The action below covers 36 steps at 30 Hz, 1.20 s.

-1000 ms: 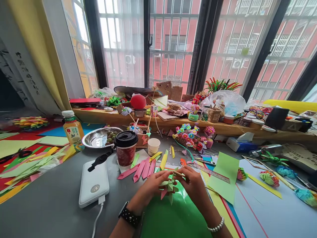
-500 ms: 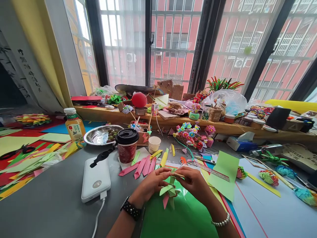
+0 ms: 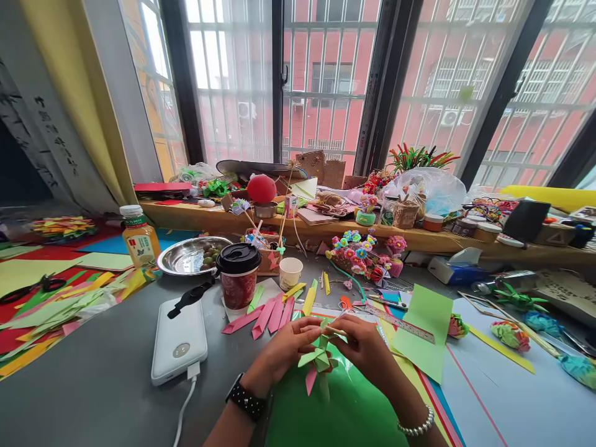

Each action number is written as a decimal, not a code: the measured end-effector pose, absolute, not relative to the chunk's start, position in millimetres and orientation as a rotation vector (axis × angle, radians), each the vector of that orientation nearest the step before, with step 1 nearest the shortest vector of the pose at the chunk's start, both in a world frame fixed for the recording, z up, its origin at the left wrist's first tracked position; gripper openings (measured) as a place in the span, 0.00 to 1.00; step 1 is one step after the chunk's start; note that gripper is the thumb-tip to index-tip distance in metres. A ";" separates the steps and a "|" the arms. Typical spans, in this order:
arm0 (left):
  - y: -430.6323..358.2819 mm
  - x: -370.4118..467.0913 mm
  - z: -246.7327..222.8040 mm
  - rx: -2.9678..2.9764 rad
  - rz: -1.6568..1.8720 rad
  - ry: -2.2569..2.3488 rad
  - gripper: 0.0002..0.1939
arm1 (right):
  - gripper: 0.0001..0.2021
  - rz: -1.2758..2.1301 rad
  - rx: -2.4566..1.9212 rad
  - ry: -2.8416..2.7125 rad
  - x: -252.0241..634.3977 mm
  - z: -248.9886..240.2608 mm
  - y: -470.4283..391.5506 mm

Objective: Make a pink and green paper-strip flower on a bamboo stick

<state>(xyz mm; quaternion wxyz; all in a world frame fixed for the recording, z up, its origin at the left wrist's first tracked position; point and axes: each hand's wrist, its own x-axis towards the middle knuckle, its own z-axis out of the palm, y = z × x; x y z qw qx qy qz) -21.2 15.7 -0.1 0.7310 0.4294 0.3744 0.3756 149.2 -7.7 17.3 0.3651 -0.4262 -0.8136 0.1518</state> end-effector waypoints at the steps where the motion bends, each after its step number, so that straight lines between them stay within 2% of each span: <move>1: 16.0 -21.2 -0.7 0.941 0.836 0.818 0.18 | 0.07 0.370 -1.106 -2.086 147.9 16.8 -8.2; 8: 13.3 -18.7 3.9 0.971 0.868 0.787 0.17 | 0.08 0.339 -1.108 -2.085 145.8 18.4 -10.0; 17: 9.2 -17.9 10.4 1.007 0.856 0.791 0.21 | 0.10 0.426 -1.086 -2.102 146.6 22.9 -10.6; 36: 12.5 -16.9 7.0 0.948 0.943 0.790 0.19 | 0.11 0.266 -1.123 -1.995 137.7 12.3 -14.2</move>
